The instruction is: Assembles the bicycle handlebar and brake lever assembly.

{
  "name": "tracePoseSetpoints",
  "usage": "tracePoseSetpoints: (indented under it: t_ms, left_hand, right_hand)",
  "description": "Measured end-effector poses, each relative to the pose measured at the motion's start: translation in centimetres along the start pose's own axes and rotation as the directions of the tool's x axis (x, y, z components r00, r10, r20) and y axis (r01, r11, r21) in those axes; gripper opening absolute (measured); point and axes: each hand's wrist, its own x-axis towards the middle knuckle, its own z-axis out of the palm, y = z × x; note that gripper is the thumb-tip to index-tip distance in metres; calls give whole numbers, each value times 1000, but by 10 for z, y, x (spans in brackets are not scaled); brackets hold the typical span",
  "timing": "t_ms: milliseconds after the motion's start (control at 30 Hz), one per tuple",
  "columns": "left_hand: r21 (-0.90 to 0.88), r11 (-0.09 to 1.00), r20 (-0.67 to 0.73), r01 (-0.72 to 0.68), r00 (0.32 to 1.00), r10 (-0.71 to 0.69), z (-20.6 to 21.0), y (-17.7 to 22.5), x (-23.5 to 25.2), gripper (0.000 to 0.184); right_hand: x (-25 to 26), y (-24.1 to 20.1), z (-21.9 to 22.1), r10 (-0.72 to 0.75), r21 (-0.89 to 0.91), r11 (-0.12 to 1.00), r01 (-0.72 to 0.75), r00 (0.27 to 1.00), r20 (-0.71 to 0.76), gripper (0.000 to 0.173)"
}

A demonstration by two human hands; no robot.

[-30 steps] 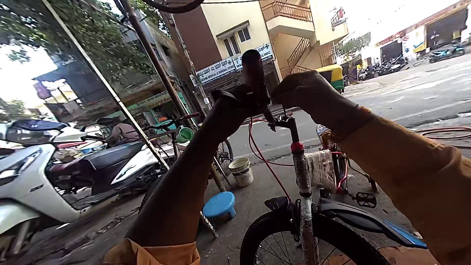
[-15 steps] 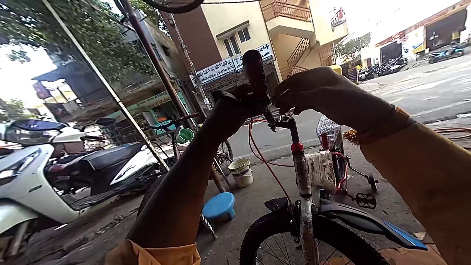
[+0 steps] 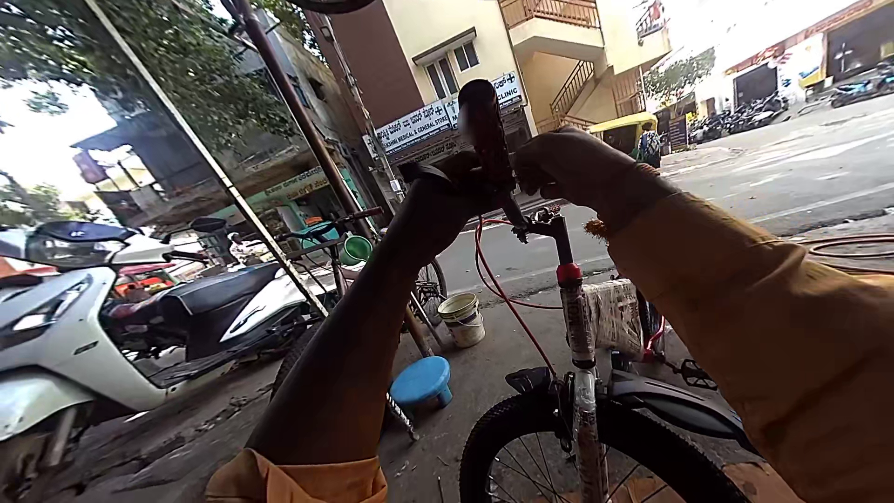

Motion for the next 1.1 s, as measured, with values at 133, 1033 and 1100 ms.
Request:
tracePoseSetpoints:
  t_ms: [133,1033,1100]
  left_hand:
    - [-42,998,24,-53,998,54,1,-4,2,41]
    - [-65,994,46,-85,995,88,2,-1,7,39]
    - [-41,997,45,-60,997,62,1,1,7,40]
  right_hand:
    - [-42,38,-11,37,-4,999,-37,999,34,53]
    - [-98,56,-12,-305,-133,944,301,952,-9,21]
    - [-116,38,-18,-482,-256,846,467,876,2,14]
